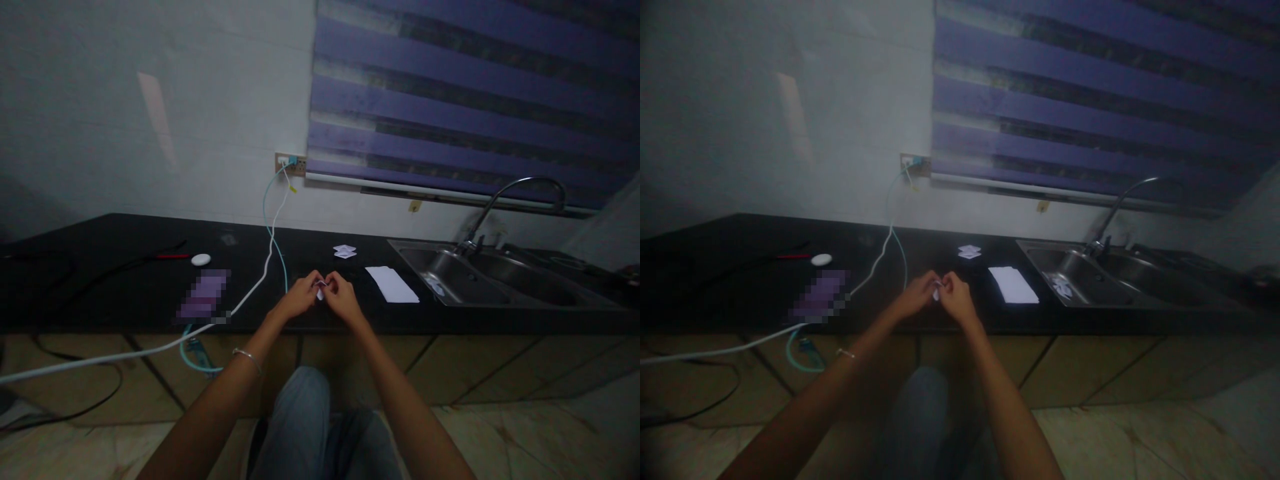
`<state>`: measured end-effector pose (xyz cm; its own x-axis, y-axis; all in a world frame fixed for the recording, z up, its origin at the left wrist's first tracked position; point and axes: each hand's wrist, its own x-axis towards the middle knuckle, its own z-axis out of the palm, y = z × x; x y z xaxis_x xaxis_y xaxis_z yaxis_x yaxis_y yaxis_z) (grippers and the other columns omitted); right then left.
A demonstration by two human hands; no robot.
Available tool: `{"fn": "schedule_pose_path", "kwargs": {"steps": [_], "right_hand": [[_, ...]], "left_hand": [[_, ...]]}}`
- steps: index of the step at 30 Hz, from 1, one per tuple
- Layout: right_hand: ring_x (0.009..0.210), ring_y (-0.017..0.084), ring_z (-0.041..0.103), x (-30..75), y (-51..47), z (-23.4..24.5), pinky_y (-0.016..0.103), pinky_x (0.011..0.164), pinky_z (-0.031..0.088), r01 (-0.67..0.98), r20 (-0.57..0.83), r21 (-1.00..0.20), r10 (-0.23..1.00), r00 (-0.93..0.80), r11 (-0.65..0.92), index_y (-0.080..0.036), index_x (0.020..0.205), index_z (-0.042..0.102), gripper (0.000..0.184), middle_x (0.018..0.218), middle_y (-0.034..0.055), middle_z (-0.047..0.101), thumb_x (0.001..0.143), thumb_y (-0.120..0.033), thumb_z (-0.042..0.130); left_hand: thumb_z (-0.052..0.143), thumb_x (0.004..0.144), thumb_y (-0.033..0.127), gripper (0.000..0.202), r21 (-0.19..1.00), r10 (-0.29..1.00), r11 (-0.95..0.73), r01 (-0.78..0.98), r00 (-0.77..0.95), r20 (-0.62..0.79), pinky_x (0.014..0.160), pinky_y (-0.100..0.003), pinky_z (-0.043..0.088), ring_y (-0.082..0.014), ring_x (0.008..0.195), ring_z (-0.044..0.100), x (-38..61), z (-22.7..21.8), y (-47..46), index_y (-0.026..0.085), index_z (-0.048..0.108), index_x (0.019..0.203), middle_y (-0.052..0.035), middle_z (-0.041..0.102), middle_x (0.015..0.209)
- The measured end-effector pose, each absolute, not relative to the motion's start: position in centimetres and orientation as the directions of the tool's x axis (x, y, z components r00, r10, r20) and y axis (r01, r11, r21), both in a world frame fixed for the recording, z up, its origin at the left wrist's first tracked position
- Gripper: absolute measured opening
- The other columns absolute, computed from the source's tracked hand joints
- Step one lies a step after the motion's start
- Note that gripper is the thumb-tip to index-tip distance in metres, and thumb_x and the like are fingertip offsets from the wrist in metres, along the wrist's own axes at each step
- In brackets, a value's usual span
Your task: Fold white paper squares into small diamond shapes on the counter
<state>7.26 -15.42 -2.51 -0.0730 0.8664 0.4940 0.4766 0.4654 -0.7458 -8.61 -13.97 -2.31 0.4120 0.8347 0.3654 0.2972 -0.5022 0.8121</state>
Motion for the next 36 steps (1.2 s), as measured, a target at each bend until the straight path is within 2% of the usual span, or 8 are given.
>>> {"fn": "schedule_pose_path", "kwargs": {"steps": [6,9,11,14,16,21,28,36], "right_hand": [[0.053,0.011,0.048,7.8,-15.7,-2.5,0.02,0.047,0.035,0.386,0.494,-0.794,0.869,-0.043,0.47,-0.02,0.089,0.058,0.015,0.063,-0.0035,0.053,0.076,-0.024,0.054],[0.054,0.012,0.049,8.0,-15.8,-2.5,0.02,0.045,0.037,0.36,0.493,-0.813,0.87,0.009,0.457,-0.02,0.091,0.058,0.016,0.069,-0.0016,0.055,0.076,-0.023,0.053],[0.057,0.012,0.051,8.0,-15.8,-2.5,0.02,0.045,0.038,0.358,0.502,-0.81,0.865,0.014,0.465,-0.02,0.091,0.058,0.017,0.073,-0.0007,0.056,0.076,-0.022,0.052],[0.064,0.014,0.053,7.9,-16.0,-2.2,0.022,0.05,0.042,0.376,0.545,-0.773,0.838,-0.017,0.51,-0.02,0.092,0.058,0.017,0.077,0.0005,0.058,0.077,-0.02,0.05],[0.068,0.015,0.055,7.8,-16.3,-1.9,0.024,0.058,0.045,0.383,0.58,-0.744,0.814,-0.037,0.548,-0.019,0.092,0.059,0.017,0.08,0.0016,0.06,0.078,-0.019,0.048],[0.085,0.018,0.058,7.5,-16.8,-1.4,0.03,0.079,0.047,0.341,0.629,-0.709,0.772,-0.09,0.617,-0.018,0.093,0.063,0.019,0.092,0.0053,0.063,0.079,-0.019,0.05],[0.064,0.014,0.058,8.1,-15.8,-2.2,0.023,0.051,0.047,-0.047,0.313,-0.95,0.944,-0.108,0.31,-0.023,0.107,0.059,0.031,0.085,0.0015,0.062,0.079,-0.035,0.055],[0.063,0.015,0.058,8.1,-15.4,-2.7,0.025,0.058,0.045,0.04,0.334,-0.937,0.924,-0.184,0.347,-0.017,0.081,0.067,0.024,0.073,0.0027,0.065,0.073,-0.039,0.07]], "left_hand": [[0.067,0.075,0.039,0.048,0.958,0.87,-0.286,-0.004,0.417,0.262,0.048,-0.02,0.039,-0.0082,0.048,0.054,-8.8,-2.8,-12.8,0.02,0.042,0.112,0.0025,0.062,0.079],[0.066,0.075,0.044,0.048,0.974,0.872,-0.215,-0.075,0.435,0.226,0.049,-0.021,0.04,-0.0085,0.048,0.055,-8.9,-2.6,-12.6,0.016,0.048,0.11,0.0006,0.063,0.078],[0.057,0.081,0.052,0.044,0.977,0.868,-0.205,-0.06,0.449,0.21,0.048,-0.021,0.038,-0.0087,0.047,0.054,-8.7,-2.3,-12.6,0.013,0.055,0.101,-0.0013,0.064,0.075],[0.039,0.088,0.06,0.057,0.97,0.82,-0.242,0.038,0.542,0.183,0.051,-0.022,0.038,-0.0102,0.048,0.052,-8.4,-1.9,-12.9,0.009,0.064,0.082,-0.0044,0.064,0.062],[0.038,0.088,0.061,0.06,0.958,0.783,-0.274,0.082,0.597,0.173,0.053,-0.023,0.038,-0.0114,0.051,0.053,-8.4,-1.7,-13.1,0.009,0.066,0.077,-0.005,0.063,0.058],[0.044,0.088,0.055,0.053,0.954,0.735,-0.297,0.045,0.649,0.199,0.057,-0.023,0.039,-0.0118,0.053,0.054,-8.8,-1.7,-13.1,0.01,0.065,0.071,-0.0042,0.062,0.056],[0.053,0.083,0.047,0.04,0.97,0.748,-0.242,-0.033,0.631,0.208,0.058,-0.024,0.038,-0.0118,0.052,0.052,-9.2,-2.0,-13.2,0.011,0.063,0.069,-0.0017,0.059,0.055],[0.056,0.08,0.038,0.032,0.953,0.695,-0.303,0.034,0.692,0.196,0.062,-0.024,0.039,-0.0124,0.054,0.051,-9.5,-1.8,-13.4,0.012,0.063,0.063,-0.0011,0.058,0.054]]}}
